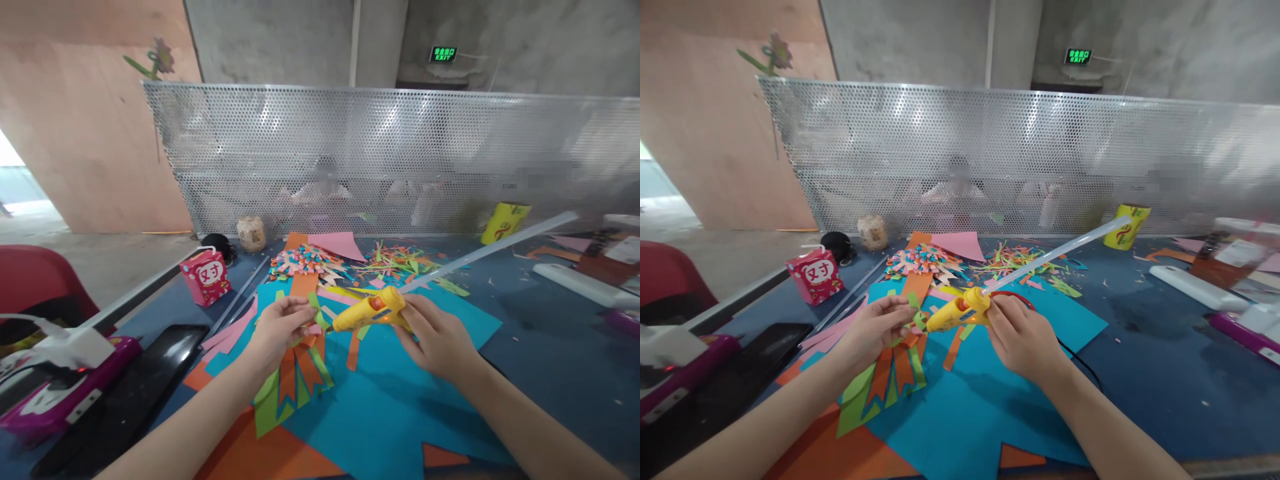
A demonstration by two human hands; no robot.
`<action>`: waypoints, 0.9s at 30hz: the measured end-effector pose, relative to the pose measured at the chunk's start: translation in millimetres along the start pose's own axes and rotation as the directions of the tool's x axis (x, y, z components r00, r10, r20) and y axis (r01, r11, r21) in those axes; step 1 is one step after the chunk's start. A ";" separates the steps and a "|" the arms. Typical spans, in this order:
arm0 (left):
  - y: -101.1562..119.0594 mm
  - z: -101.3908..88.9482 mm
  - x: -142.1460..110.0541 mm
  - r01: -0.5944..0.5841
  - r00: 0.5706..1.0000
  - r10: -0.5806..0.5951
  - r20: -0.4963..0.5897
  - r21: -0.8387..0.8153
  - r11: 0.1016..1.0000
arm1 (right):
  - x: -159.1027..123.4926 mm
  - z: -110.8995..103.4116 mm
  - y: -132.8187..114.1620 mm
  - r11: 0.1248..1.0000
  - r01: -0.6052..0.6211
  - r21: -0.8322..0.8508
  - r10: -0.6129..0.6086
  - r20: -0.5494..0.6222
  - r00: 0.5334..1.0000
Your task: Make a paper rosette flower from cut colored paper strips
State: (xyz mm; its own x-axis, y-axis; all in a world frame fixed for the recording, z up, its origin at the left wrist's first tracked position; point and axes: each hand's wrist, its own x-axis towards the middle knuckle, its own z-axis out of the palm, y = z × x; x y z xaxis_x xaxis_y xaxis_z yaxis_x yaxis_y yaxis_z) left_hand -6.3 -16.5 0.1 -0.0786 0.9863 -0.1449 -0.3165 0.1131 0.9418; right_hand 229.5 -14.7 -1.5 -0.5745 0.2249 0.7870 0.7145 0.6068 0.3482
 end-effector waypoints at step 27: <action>-0.7 -7.2 5.5 -0.013 1.000 0.014 -0.013 0.019 1.000 | -8.6 9.6 14.5 0.916 -0.401 -0.006 0.396 0.165 0.903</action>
State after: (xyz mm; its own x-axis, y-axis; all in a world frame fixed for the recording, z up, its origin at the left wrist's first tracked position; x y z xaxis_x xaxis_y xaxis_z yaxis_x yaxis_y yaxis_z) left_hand -13.2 -12.0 -3.6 -0.0950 0.9862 -0.1359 -0.2971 0.1022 0.9494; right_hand 240.9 -0.5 -8.1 -0.3020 0.5695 0.7645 0.8871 0.4616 0.0065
